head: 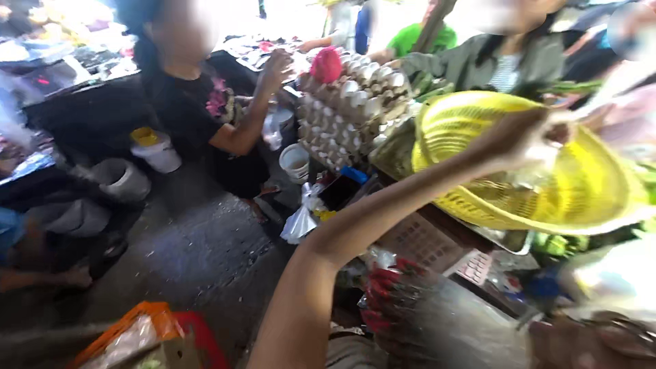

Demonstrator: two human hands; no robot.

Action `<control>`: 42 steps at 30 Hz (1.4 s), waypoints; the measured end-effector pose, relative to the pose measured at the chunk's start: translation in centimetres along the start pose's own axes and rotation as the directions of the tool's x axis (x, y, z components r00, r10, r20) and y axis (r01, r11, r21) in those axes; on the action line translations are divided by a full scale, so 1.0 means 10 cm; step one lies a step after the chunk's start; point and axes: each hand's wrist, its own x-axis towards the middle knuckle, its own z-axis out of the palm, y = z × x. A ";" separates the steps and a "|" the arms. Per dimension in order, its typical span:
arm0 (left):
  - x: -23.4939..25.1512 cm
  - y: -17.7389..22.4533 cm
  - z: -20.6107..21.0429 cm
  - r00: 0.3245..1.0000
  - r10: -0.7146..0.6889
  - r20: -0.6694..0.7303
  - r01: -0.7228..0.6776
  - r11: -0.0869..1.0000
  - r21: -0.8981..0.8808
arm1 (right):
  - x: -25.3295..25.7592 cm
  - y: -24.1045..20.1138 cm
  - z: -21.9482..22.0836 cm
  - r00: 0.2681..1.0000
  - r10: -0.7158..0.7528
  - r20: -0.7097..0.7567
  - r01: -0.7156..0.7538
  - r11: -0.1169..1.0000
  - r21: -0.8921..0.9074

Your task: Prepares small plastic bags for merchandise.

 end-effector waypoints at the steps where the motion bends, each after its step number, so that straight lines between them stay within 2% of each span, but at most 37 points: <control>1: 0.04 0.04 -0.06 1.000 -0.007 0.015 0.007 1.000 -0.018 | -0.01 -0.01 0.01 1.000 0.007 -0.021 -0.007 1.000 -0.009; 6: 0.09 0.20 -0.16 0.999 0.021 -0.051 -0.027 0.991 -0.129 | -0.05 -0.03 0.05 0.999 -0.011 -0.046 0.011 1.000 -0.013; 10: -0.03 0.48 -0.21 0.972 0.012 -0.234 -0.092 0.937 -0.336 | -0.03 -0.02 -0.05 0.998 -0.057 -0.040 0.055 0.997 -0.049; 11: -0.05 0.56 -0.24 0.961 0.007 -0.276 -0.102 0.938 -0.331 | -0.02 -0.02 -0.06 0.998 -0.061 -0.027 0.059 0.996 -0.064; 13: -0.04 0.63 -0.27 0.943 0.033 -0.331 -0.095 0.980 -0.173 | 0.00 -0.03 -0.07 0.998 -0.065 -0.017 0.063 0.995 -0.078; 15: 0.02 0.56 -0.27 0.947 0.045 -0.319 -0.050 0.999 -0.008 | 0.01 -0.05 -0.06 0.997 -0.066 -0.026 0.064 0.993 -0.095; 16: 0.05 0.51 -0.27 0.956 0.010 -0.293 -0.009 1.000 0.005 | 0.02 -0.06 -0.05 0.997 -0.067 -0.035 0.064 0.993 -0.098; 18: 0.09 0.45 -0.31 0.964 -0.070 -0.258 0.045 0.994 -0.099 | 0.05 -0.06 -0.06 0.995 -0.075 -0.061 0.070 0.994 -0.085; 20: 0.03 0.49 -0.33 0.954 -0.086 -0.286 0.017 0.971 -0.238 | 0.08 -0.06 -0.09 0.997 -0.073 -0.031 0.071 0.994 -0.080; 22: -0.14 0.69 -0.36 0.912 -0.027 -0.409 -0.108 0.946 -0.305 | 0.14 -0.08 -0.11 0.995 -0.084 0.047 0.088 0.993 -0.076; 24: -0.38 0.99 -0.41 0.840 0.073 -0.537 -0.246 0.935 -0.257 | 0.19 -0.08 -0.06 0.992 -0.108 0.062 0.113 0.990 -0.084; 26: -0.64 1.25 -0.45 0.821 0.110 -0.560 -0.279 0.933 -0.227 | 0.24 -0.09 0.01 0.991 -0.132 0.029 0.134 0.984 -0.116; 30: -1.06 1.50 -0.36 0.828 0.138 -0.543 -0.297 0.930 -0.217 | 0.27 -0.06 0.15 0.986 -0.167 -0.014 0.159 0.959 -0.236; 34: -1.52 1.57 -0.24 0.841 0.189 -0.507 -0.311 0.936 -0.167 | 0.15 0.03 0.33 0.983 -0.181 -0.037 0.166 0.953 -0.252; 39: -1.99 1.52 -0.38 0.853 0.087 -0.514 -0.219 0.955 -0.201 | 0.03 0.14 0.45 0.998 -0.068 0.011 0.069 0.984 -0.165; 42: -2.25 1.50 -0.46 0.832 0.006 -0.555 -0.128 0.975 -0.181 | -0.01 0.22 0.47 1.000 -0.020 0.018 0.022 0.993 -0.114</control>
